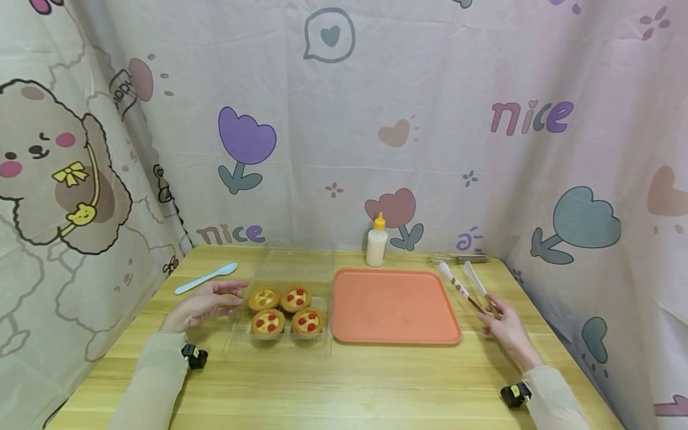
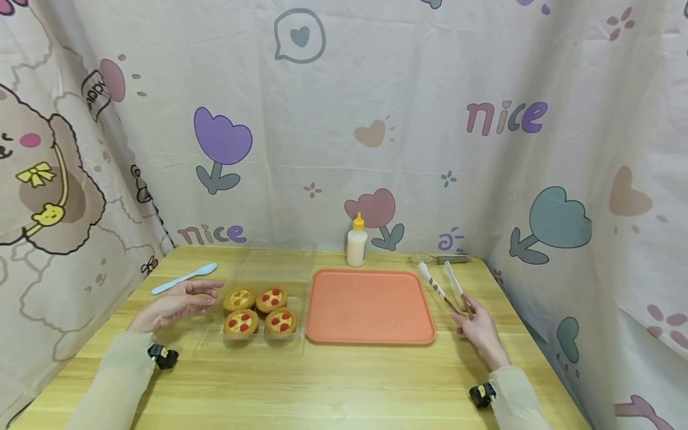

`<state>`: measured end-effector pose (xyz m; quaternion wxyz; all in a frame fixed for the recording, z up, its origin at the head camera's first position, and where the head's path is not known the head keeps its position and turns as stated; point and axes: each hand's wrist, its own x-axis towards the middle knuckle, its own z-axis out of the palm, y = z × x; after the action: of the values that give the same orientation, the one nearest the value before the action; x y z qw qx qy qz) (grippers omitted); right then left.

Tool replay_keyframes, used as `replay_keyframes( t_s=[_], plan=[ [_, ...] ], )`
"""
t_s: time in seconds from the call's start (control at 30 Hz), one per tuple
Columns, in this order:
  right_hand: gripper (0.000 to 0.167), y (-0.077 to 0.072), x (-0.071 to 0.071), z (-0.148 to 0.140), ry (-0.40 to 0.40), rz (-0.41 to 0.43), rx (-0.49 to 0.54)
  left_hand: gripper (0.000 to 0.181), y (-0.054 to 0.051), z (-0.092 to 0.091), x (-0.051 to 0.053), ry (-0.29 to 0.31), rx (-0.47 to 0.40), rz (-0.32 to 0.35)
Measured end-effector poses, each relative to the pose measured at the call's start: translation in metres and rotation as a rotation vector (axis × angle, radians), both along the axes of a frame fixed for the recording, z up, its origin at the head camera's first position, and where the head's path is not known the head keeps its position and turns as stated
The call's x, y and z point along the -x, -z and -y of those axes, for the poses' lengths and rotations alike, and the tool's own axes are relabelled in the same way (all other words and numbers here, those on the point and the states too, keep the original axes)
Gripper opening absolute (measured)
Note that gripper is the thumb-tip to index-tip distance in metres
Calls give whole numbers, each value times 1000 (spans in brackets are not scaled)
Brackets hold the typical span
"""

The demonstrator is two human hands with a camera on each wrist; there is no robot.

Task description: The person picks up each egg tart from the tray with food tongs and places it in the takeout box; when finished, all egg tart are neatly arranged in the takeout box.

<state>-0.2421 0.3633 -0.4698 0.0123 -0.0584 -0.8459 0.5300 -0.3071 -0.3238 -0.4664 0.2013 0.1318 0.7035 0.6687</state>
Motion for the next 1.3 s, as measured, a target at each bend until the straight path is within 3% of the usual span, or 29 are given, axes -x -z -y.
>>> replay_keyframes(
  t_s=[0.37, 0.77, 0.9, 1.3],
  plan=[
    [74, 4, -1, -9, -37, 52, 79, 62, -2, -1, -2, -5, 22, -13],
    [73, 5, 8, -39, -268, 177, 105, 62, 0, -1, -1, -7, 24, -22],
    [70, 2, 10, -46, -350, 153, 67, 62, 0, -1, -1, 1, 7, -20],
    [70, 0, 14, -53, -396, 97, -117, 62, 2, 0, 1, 6, 32, -29]
  ],
)
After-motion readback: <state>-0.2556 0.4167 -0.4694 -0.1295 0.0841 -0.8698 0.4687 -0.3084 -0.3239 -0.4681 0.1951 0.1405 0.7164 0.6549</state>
